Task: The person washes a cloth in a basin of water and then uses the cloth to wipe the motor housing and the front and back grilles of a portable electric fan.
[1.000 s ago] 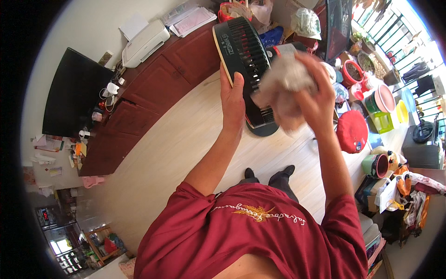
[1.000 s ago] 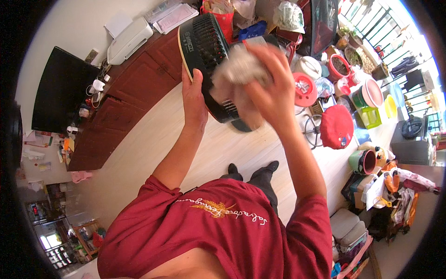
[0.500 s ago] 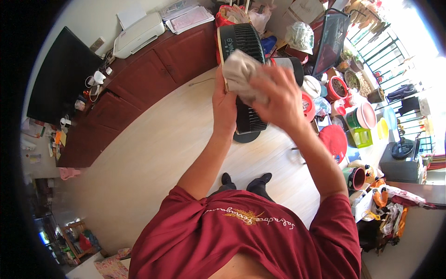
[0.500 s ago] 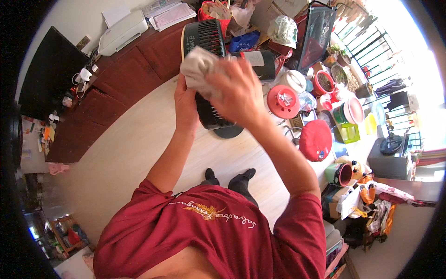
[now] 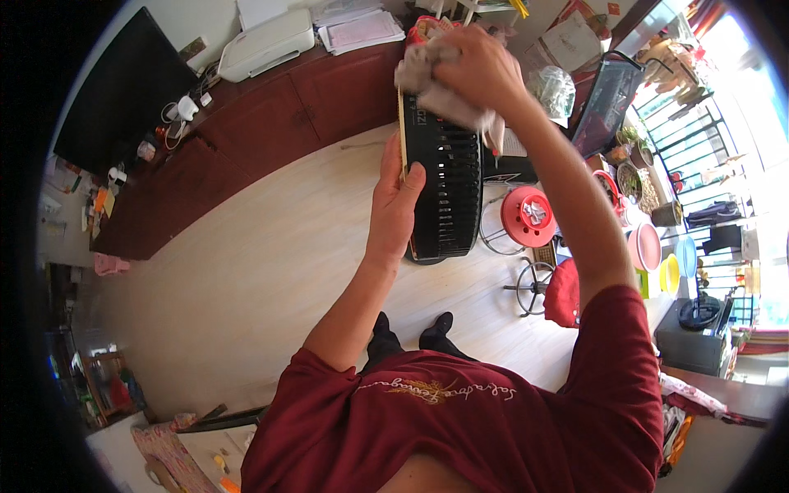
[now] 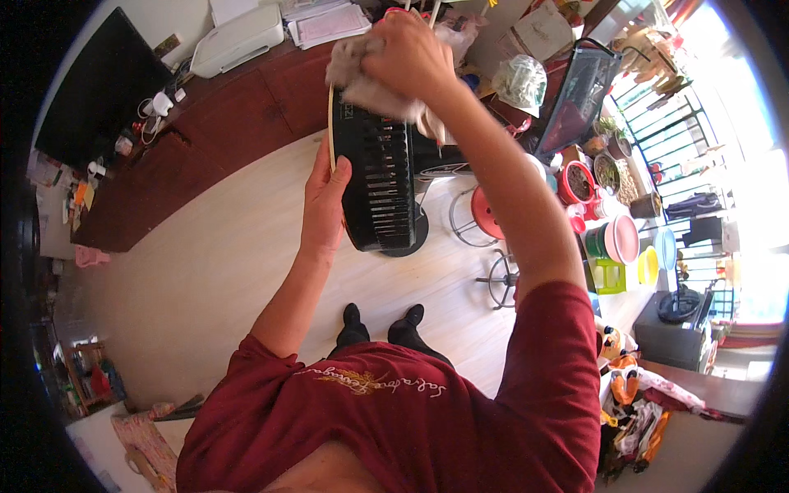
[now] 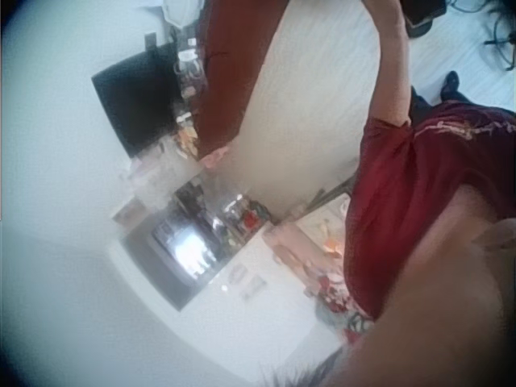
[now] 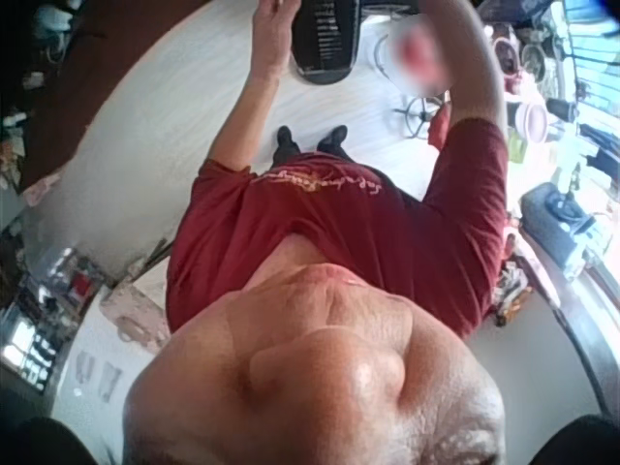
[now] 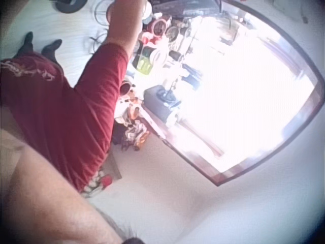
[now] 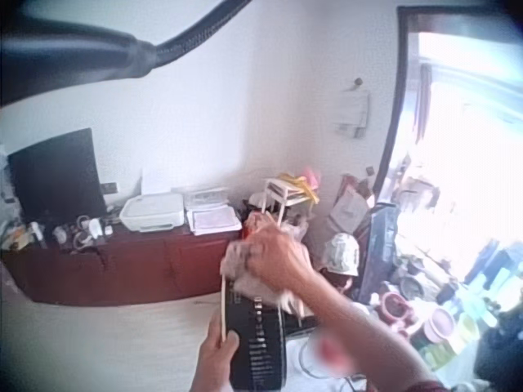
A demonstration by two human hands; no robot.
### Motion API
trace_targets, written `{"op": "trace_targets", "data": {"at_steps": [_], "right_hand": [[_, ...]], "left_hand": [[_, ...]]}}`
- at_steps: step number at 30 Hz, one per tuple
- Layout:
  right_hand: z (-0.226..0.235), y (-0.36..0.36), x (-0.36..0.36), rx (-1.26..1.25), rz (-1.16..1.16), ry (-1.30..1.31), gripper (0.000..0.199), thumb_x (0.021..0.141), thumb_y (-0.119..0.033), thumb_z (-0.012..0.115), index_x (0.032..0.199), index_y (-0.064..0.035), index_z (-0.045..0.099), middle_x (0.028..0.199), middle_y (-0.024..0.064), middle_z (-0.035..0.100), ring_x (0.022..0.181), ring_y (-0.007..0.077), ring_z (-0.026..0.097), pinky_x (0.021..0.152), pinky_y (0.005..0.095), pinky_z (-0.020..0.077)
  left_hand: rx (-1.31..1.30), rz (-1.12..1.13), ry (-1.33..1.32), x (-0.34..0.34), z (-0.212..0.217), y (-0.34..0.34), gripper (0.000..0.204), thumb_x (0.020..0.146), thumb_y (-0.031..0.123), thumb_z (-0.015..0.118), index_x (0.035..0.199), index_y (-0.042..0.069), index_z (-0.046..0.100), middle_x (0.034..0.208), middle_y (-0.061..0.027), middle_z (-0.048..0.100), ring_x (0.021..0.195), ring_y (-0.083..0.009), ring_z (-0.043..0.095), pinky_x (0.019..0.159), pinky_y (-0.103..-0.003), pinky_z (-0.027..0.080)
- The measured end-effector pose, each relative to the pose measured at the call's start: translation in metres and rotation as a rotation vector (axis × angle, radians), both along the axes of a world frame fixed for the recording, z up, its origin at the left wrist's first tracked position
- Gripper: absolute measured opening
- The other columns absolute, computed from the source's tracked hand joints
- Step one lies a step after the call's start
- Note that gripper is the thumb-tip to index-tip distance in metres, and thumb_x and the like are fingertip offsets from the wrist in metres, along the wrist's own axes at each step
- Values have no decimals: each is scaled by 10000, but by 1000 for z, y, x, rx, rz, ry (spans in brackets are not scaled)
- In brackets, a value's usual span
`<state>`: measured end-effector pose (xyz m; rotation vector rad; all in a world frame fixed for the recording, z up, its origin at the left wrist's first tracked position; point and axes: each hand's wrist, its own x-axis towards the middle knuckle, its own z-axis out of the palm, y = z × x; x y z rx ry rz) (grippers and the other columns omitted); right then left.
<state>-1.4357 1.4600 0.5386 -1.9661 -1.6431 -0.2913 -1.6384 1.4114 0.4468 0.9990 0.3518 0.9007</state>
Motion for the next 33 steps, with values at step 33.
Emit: {"op": "trace_targets", "data": {"at_steps": [33], "right_hand": [[-156,-250,-125,697,-254,786,413,600,53,559,993,-15,668,1119,163,584,1027,316,588,918,353,468]], "left_hand": [[235,74,75,11,6,-11,564,901,207,659,1379,31,415,1283,-61,537,1193,-169,484,1059,-320,337]]}}
